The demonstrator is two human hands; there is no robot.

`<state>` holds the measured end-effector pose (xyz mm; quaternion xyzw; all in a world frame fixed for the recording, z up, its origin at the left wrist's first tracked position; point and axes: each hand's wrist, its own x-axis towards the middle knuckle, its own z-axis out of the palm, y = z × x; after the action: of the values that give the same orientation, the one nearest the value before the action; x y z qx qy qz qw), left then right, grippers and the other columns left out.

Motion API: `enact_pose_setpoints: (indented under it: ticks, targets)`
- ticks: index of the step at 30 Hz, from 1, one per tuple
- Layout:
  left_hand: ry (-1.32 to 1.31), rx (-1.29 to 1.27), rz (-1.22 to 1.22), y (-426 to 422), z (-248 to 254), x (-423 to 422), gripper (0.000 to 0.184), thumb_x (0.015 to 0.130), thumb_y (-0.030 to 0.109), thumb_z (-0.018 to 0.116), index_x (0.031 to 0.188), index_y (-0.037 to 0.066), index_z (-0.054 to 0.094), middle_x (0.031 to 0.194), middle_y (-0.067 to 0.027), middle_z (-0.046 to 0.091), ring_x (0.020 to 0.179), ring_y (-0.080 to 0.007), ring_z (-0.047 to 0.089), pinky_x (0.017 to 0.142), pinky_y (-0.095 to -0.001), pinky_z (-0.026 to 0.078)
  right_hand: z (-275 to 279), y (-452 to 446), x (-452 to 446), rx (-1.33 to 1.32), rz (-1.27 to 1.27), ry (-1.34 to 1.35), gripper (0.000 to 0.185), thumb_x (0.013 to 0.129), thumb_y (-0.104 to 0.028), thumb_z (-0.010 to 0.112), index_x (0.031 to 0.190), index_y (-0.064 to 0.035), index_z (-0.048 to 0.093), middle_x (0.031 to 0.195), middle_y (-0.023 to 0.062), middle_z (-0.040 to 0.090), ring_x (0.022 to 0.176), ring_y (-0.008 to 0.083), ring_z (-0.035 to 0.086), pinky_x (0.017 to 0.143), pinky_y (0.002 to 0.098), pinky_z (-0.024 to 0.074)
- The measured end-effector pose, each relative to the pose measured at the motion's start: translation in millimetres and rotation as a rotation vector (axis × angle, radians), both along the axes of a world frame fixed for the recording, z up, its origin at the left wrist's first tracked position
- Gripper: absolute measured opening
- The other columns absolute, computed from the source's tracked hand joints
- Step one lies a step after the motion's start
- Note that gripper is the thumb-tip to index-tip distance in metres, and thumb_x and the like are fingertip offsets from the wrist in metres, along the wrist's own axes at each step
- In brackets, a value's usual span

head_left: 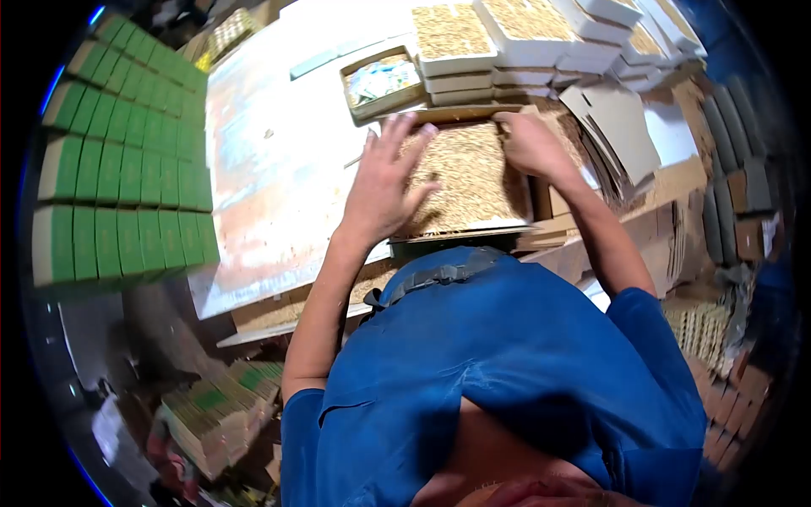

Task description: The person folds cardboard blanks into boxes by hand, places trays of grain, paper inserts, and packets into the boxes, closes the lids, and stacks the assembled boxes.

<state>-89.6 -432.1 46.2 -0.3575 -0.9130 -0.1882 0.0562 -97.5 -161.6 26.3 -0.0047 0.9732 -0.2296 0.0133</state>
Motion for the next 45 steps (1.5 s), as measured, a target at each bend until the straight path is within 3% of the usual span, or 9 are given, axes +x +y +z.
enact_pose_setpoints:
  ticks: [4,13,17,20,24,27,35,41,45]
  targets:
    - [-0.203,-0.230,-0.218,33,-23,3,0.092,0.073,0.053,0.077,0.151,0.030,0.034,0.161,-0.0138,0.018,0.148,-0.0389,0.017,0.118,-0.0603,0.018,-21,-19,1,0.151,0.039,0.049,0.013,0.080,-0.002,0.056,0.085,0.0025,0.068,0.093,0.0254,0.067,0.090,0.0401,0.067,0.078,0.0473,0.0544]
    - [-0.276,-0.550,-0.209,48,-42,4,0.104,0.064,0.045,0.084,0.152,0.031,0.031,0.161,-0.0144,0.017,0.146,-0.0412,0.020,0.113,-0.0623,0.027,-21,73,15,-0.278,-0.353,0.621,0.015,0.078,-0.010,0.068,0.093,-0.0069,0.071,0.094,0.0119,0.071,0.088,0.0303,0.068,0.081,0.0380,0.0542]
    - [-0.280,-0.562,-0.211,51,-41,2,0.103,0.064,0.046,0.084,0.152,0.031,0.032,0.161,-0.0151,0.017,0.145,-0.0424,0.020,0.112,-0.0624,0.028,-112,202,1,0.265,-0.688,0.051,0.073,0.077,-0.031,0.079,0.140,-0.0101,0.048,0.150,0.0204,0.036,0.137,0.0382,0.035,0.109,0.0496,0.0383]
    - [-0.294,-0.573,-0.197,55,-39,4,0.103,0.064,0.045,0.084,0.151,0.030,0.033,0.160,-0.0153,0.018,0.143,-0.0460,0.023,0.112,-0.0613,0.029,-149,277,5,0.309,-0.916,-0.088,0.089,0.075,-0.039,0.080,0.149,-0.0152,0.037,0.156,0.0152,0.029,0.143,0.0381,0.027,0.114,0.0567,0.0266]
    - [-0.328,-0.518,-0.193,52,-41,0,0.100,0.064,0.038,0.085,0.150,0.031,0.035,0.161,-0.0130,0.017,0.145,-0.0414,0.023,0.114,-0.0607,0.027,-162,307,5,0.391,-0.919,-0.153,0.097,0.069,-0.051,0.081,0.149,-0.0172,0.036,0.152,0.0148,0.038,0.138,0.0364,0.037,0.106,0.0525,0.0403]
    - [-0.354,-0.537,-0.179,50,-44,-2,0.101,0.065,0.038,0.085,0.151,0.034,0.032,0.161,-0.0117,0.017,0.146,-0.0401,0.022,0.115,-0.0599,0.026,-160,312,1,0.361,-0.745,0.008,0.068,0.070,-0.041,0.083,0.126,-0.0084,0.062,0.131,0.0162,0.056,0.120,0.0342,0.054,0.097,0.0462,0.0483]
    - [-0.392,-0.509,-0.169,45,-47,-5,0.100,0.067,0.037,0.086,0.151,0.035,0.031,0.162,-0.0112,0.014,0.147,-0.0400,0.019,0.116,-0.0612,0.025,-169,363,5,0.317,-0.680,0.630,0.026,0.085,-0.014,0.053,0.103,-0.0132,0.071,0.104,0.0121,0.070,0.095,0.0370,0.065,0.084,0.0437,0.0517]
    - [-0.256,-0.250,-0.154,44,-26,-7,0.085,0.078,0.034,0.079,0.151,0.032,0.034,0.161,-0.0122,0.017,0.148,-0.0376,0.018,0.117,-0.0599,0.024,-6,322,11,0.518,-0.605,1.018,0.024,0.087,-0.004,0.060,0.101,-0.0164,0.075,0.095,0.0115,0.073,0.082,0.0278,0.070,0.071,0.0339,0.0538]
    - [-0.130,0.280,-0.091,26,7,-15,0.031,0.085,0.020,0.073,0.116,0.017,0.071,0.128,-0.0066,0.064,0.128,-0.0271,0.053,0.111,-0.0414,0.042,83,192,16,-0.057,-0.268,1.168,0.027,0.088,0.004,0.060,0.111,-0.0038,0.072,0.098,0.0088,0.075,0.087,0.0153,0.070,0.082,0.0264,0.0531]
